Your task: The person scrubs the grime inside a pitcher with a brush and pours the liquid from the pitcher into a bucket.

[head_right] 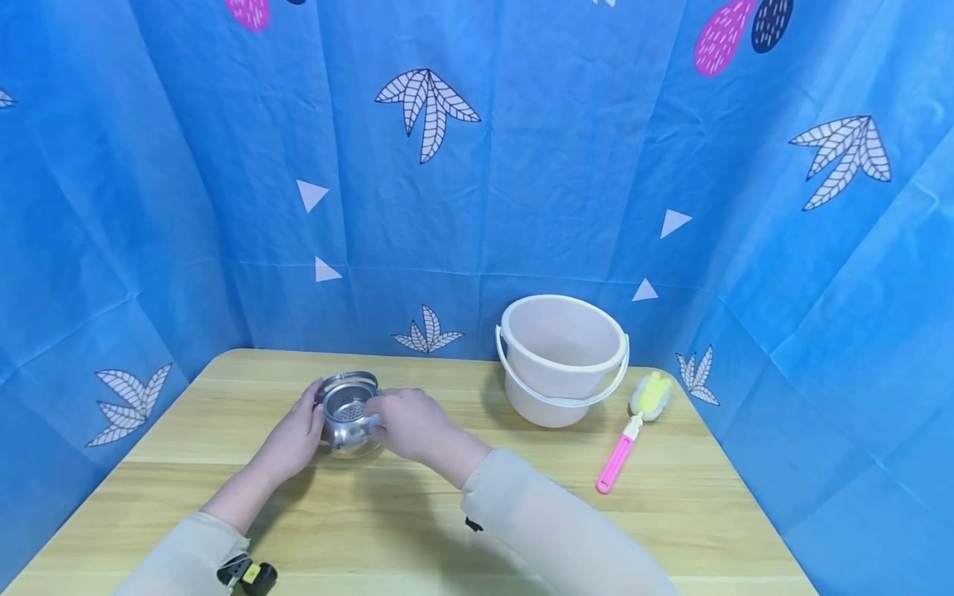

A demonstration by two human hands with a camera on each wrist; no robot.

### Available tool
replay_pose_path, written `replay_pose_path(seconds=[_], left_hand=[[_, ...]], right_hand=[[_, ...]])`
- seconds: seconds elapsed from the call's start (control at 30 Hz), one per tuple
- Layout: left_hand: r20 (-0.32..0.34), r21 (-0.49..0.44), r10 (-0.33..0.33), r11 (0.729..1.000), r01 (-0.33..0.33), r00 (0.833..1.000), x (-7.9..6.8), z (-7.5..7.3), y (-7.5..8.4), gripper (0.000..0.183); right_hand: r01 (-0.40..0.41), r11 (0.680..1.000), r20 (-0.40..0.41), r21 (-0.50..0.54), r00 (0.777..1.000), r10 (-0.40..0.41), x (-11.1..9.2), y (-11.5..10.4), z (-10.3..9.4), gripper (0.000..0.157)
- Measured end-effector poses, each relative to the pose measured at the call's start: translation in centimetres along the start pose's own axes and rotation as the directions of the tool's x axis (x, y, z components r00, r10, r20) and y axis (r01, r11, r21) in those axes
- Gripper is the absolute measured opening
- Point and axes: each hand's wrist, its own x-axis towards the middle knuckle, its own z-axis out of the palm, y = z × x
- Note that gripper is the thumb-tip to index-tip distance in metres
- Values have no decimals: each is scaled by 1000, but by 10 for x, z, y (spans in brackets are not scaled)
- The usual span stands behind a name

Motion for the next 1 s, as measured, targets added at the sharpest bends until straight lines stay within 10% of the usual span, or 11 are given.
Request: replay_pose_path(seconds=[1.0], left_hand=[[-1,14,-13,1000,13,1000,-1,0,4,55]], right_hand=[[-2,998,2,-59,1000,2,16,3,33,25]])
